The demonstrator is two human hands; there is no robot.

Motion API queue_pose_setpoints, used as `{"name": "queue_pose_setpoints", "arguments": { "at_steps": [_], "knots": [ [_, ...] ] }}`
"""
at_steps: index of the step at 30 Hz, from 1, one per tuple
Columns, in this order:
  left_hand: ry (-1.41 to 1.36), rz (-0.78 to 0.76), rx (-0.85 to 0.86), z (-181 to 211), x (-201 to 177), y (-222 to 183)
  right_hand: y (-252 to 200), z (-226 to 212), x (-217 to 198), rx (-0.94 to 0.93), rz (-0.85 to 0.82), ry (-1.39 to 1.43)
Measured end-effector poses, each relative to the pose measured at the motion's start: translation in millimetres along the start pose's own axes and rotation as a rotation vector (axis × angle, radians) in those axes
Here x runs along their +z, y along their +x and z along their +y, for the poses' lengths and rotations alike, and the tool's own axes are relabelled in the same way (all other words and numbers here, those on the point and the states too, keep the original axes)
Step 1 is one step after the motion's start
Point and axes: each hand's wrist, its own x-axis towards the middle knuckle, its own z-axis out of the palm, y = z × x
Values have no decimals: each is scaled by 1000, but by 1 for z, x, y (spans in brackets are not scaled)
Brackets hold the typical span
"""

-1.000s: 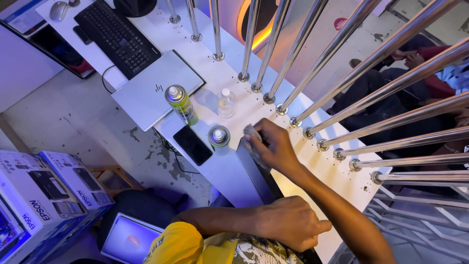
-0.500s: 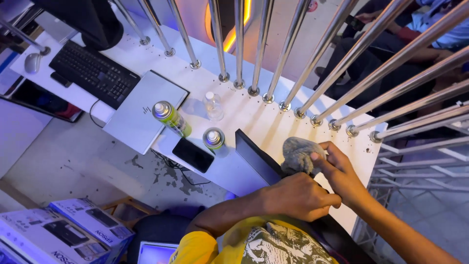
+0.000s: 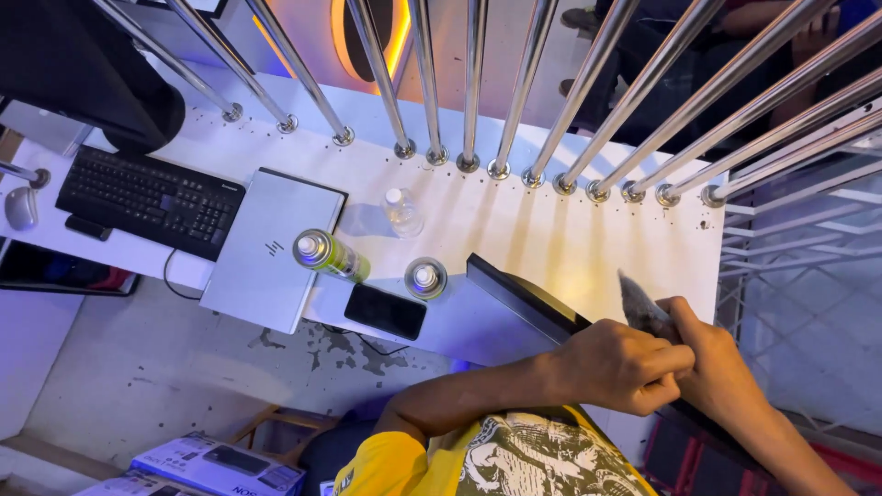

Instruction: Cleaning a long electronic frame component using a cloth, liquid cleaner, and spray at a repair workbench.

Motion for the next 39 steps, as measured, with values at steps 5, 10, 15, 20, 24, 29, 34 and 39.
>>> {"name": "queue_pose_setpoints", "arguments": {
  "at_steps": [5,10,15,20,24,29,34,39],
  "knots": [
    [-172,48,-7,-10,-3,2,-17,-1,12,-95,74,109],
    [-189,40,90,-10,-29,-2,-20,-3,18,-155,80,212],
    [-319,231,-302,-2,-148,-15,-27,-12,31,-151,139,-40],
    [148,496,-830,-121,-230,-67,-30,-24,36,-195,198,-76],
    [112,278,-1264,-190,-219,-113,-41,-22,41,-128,119,-57],
    [144,263,-1325,-208,-204,-105,-36,-25,36,-39,-149,-102],
    [227,292,-1206,-217,-202,-114,8,-3,32,-178,-358,-124],
    [212,356,-1073,-179,-221,-72,81,-26,48,-181,-133,512]
  ]
}}
